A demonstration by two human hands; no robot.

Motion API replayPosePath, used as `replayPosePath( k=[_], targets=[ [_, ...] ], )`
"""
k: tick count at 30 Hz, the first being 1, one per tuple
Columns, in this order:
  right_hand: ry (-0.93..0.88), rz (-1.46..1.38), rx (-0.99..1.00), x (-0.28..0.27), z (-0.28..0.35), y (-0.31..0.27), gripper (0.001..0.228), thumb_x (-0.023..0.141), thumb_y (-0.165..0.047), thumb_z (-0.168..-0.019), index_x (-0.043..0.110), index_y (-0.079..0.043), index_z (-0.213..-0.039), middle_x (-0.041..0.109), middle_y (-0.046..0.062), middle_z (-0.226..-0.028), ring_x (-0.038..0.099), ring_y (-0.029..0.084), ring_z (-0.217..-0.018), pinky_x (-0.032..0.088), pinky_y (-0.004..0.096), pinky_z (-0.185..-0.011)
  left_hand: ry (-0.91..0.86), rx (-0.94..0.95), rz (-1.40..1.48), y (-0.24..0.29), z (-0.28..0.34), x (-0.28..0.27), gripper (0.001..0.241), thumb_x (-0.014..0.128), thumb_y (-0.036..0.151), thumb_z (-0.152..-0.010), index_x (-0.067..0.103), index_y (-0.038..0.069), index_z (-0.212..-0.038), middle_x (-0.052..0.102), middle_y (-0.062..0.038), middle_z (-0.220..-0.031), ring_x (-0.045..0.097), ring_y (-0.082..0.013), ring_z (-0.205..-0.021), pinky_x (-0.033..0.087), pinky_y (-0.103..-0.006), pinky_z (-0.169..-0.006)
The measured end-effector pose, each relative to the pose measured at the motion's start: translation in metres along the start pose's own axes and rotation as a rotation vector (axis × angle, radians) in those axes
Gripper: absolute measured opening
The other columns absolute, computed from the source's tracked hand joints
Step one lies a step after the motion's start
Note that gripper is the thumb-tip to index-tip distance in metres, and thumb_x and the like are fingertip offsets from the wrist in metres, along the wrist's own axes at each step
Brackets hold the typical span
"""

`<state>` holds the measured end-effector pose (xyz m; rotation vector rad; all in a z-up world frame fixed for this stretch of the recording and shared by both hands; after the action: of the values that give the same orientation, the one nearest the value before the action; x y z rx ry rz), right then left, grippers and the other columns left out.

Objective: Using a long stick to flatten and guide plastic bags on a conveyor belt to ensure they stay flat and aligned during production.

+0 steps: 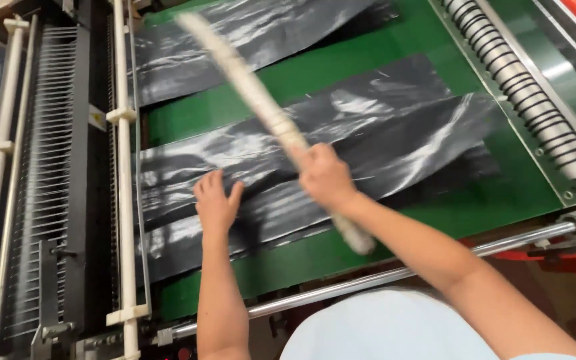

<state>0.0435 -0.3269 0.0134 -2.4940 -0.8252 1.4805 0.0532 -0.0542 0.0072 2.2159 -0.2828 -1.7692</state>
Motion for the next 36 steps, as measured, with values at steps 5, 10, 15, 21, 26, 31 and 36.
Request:
replayPosePath(
  k=[5,10,15,21,26,31,36],
  targets=[
    [0.027,0.239,0.382,-0.036,0.016,0.147,0.045,0.068,-0.022,-0.076,0.065,-0.017,-0.121,0.052,0.008,-0.099,0.060,0.030,-0.092,0.059,0.043,-0.064,-0.328,0.055,-0.076,0.031,0.012,0.028,0.064,0.066,0.052,-0.089,0.053,0.016,-0.140,0.048,-0.009,-0.148,0.035,-0.0360,-0.143,0.048,-0.0643,-0.101],
    [0.006,0.223,0.464,-0.053,0.026,0.189,0.060,0.065,-0.017,-0.082,0.056,-0.015,-0.142,0.048,0.009,-0.103,0.057,0.030,-0.098,0.059,0.046,-0.069,-0.503,0.062,-0.213,0.020,0.015,0.067,0.074,0.060,0.067,-0.086,0.044,0.026,-0.146,0.036,-0.001,-0.157,0.025,-0.0300,-0.150,0.047,-0.0599,-0.105],
    [0.076,0.099,0.437,-0.067,0.010,0.155,0.065,0.064,-0.013,-0.083,0.051,-0.013,-0.147,0.047,0.010,-0.105,0.057,0.032,-0.098,0.059,0.046,-0.072,-0.492,0.056,-0.173,0.014,0.006,0.060,0.072,0.058,0.065,-0.088,0.045,0.023,-0.146,0.037,-0.003,-0.157,0.027,-0.0309,-0.149,0.052,-0.0586,-0.099],
    [0.189,-0.180,0.153,-0.058,-0.009,0.050,0.068,0.066,-0.009,-0.077,0.056,-0.010,-0.144,0.052,0.016,-0.104,0.059,0.040,-0.096,0.053,0.047,-0.078,0.177,0.201,0.088,0.011,-0.004,-0.030,0.050,0.071,0.036,-0.092,0.059,0.008,-0.132,0.061,-0.012,-0.123,0.054,-0.0310,-0.120,0.053,-0.0463,-0.092],
    [-0.044,-0.670,0.175,-0.032,-0.008,-0.055,0.055,0.068,-0.023,-0.077,0.061,-0.021,-0.132,0.056,0.007,-0.100,0.064,0.030,-0.092,0.055,0.039,-0.076,0.588,0.172,0.377,-0.020,0.007,-0.079,0.041,0.053,0.046,-0.104,0.063,0.011,-0.124,0.069,-0.003,-0.100,0.065,-0.0188,-0.089,0.056,-0.0307,-0.065],
    [-0.171,-0.887,-0.108,-0.018,0.004,-0.135,0.062,0.064,-0.017,-0.082,0.057,-0.022,-0.143,0.059,0.010,-0.109,0.063,0.032,-0.100,0.056,0.041,-0.082,0.868,0.136,0.390,-0.037,0.019,-0.103,0.045,0.047,0.047,-0.104,0.062,0.009,-0.124,0.065,-0.005,-0.105,0.065,-0.0202,-0.088,0.055,-0.0305,-0.070],
    [-0.266,-1.022,-0.233,-0.014,0.009,-0.175,0.063,0.059,-0.018,-0.088,0.049,-0.023,-0.150,0.058,0.010,-0.112,0.061,0.032,-0.104,0.055,0.042,-0.084,1.098,0.073,0.458,-0.064,0.034,-0.112,0.057,0.041,0.054,-0.106,0.059,0.003,-0.125,0.062,-0.015,-0.107,0.063,-0.0269,-0.094,0.054,-0.0381,-0.083]
  ],
)
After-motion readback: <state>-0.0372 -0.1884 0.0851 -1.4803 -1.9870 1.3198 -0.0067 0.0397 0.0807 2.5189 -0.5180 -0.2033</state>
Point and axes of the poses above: each hand's wrist, its own z-axis away from the middle knuckle, its own x-axis out of the palm, y = z × x, the point moved 6 cm from there along -z, towards the middle knuckle
